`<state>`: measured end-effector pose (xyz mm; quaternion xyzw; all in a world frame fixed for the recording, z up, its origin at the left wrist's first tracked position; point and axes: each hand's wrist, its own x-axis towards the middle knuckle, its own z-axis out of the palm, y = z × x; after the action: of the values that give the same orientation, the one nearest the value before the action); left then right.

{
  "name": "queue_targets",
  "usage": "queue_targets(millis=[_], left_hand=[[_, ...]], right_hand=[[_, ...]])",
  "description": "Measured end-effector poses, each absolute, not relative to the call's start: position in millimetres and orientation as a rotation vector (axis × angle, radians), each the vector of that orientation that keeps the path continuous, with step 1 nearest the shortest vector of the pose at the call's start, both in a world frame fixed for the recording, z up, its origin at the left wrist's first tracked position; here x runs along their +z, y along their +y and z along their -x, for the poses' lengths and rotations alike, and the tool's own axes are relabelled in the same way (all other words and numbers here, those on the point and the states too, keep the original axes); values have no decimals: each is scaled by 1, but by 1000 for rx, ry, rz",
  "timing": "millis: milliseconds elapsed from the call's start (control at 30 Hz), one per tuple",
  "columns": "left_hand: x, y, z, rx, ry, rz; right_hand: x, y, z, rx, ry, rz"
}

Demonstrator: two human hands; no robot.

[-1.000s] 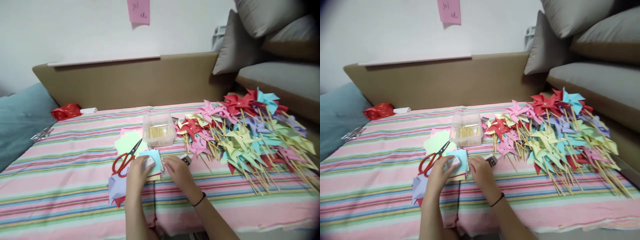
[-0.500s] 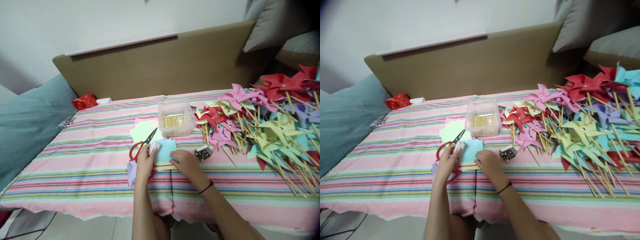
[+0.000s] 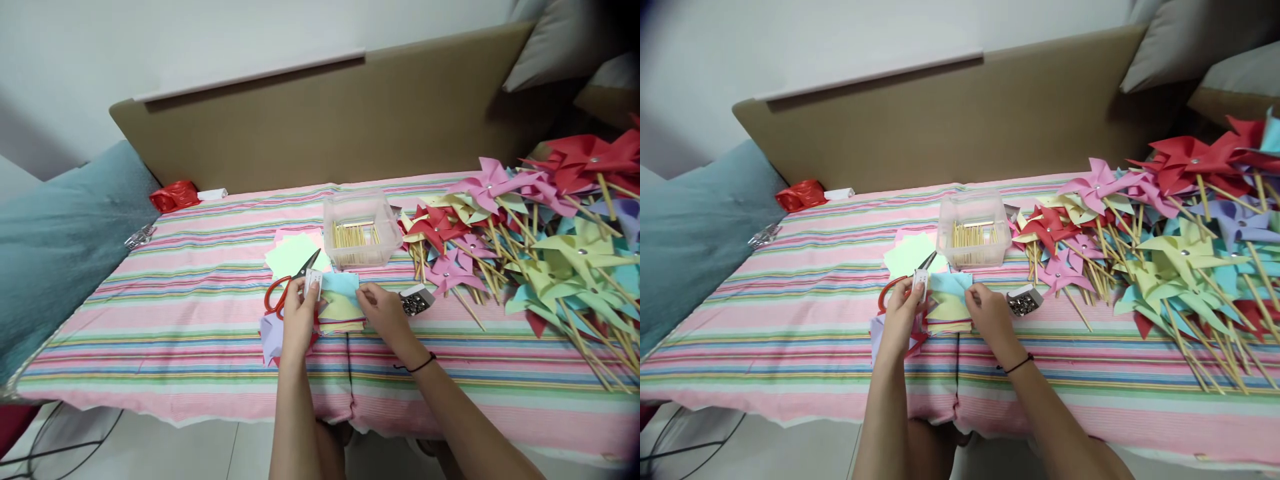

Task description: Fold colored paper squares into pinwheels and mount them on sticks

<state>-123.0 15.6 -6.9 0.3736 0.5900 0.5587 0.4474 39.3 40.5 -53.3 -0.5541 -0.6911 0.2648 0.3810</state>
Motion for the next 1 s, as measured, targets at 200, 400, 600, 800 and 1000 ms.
queue_targets(millis=[200, 400, 600, 800, 1000], left_hand=[[-12, 15, 123, 1239, 1676, -969], [-17, 12, 129, 1002, 1916, -1338], [-6, 11, 116, 552, 2031, -1748], [-12, 16, 110, 442, 2028, -1838], [-4, 16, 100, 1131, 1938, -1593]], right_hand=[[-50, 41, -40, 772, -1606, 1411], [-48, 44, -43, 799, -1525, 1401], [-20, 41, -56, 761, -1299, 1364], [-7, 45, -71, 818, -1020, 1261], [-16, 49, -83, 1071, -890, 1098]])
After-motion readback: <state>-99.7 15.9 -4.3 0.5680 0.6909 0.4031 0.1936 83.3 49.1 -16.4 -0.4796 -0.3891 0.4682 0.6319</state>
